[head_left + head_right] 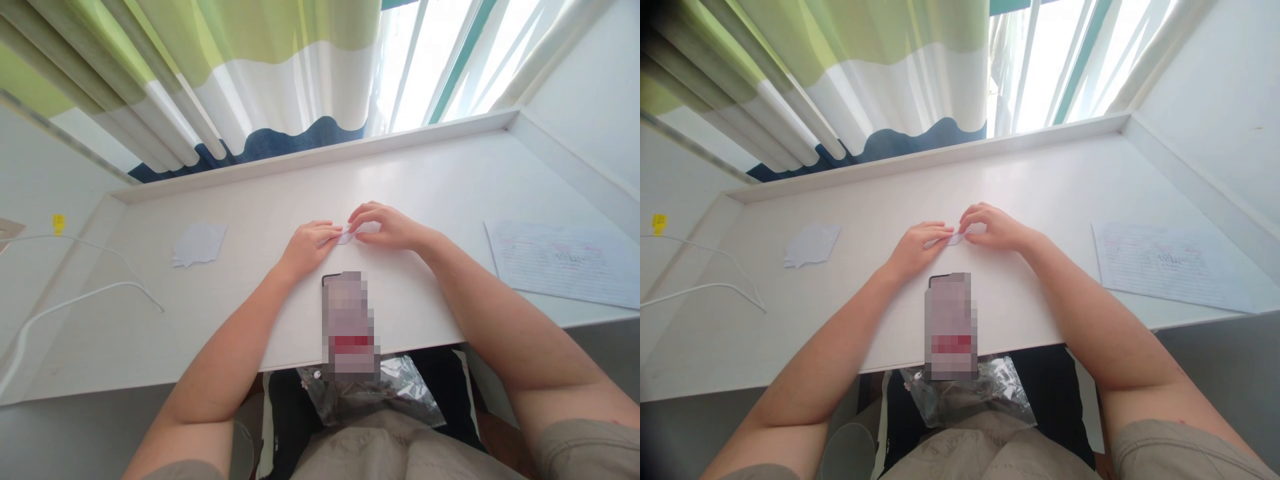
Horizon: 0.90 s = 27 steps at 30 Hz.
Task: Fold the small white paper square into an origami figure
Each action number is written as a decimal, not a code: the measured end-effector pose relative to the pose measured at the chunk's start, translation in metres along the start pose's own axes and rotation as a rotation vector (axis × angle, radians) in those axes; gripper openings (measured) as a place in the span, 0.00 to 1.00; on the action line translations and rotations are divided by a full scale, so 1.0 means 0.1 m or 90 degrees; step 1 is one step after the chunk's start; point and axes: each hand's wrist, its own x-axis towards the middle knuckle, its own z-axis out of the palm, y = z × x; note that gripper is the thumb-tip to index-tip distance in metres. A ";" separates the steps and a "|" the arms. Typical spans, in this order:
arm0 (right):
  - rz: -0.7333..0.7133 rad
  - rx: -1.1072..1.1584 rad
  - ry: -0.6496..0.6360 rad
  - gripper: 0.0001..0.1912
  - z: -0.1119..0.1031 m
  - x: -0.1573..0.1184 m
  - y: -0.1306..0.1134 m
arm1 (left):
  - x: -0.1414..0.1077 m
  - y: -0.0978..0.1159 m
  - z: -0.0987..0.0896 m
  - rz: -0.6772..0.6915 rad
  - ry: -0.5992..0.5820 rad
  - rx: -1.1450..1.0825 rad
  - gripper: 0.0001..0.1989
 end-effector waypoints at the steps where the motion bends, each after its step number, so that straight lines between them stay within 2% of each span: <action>1: 0.002 -0.006 -0.009 0.10 0.00 0.00 0.01 | 0.00 -0.01 0.00 0.005 0.001 0.001 0.12; 11: -0.009 -0.031 0.012 0.08 0.01 0.00 0.07 | 0.00 -0.02 0.01 0.024 0.014 0.009 0.12; 19: 0.028 -0.044 -0.035 0.13 -0.02 -0.04 0.06 | -0.01 -0.01 0.00 0.017 0.009 0.000 0.11; 27: 0.009 -0.107 0.032 0.09 0.01 -0.03 0.03 | 0.01 0.04 0.00 -0.002 -0.003 0.023 0.11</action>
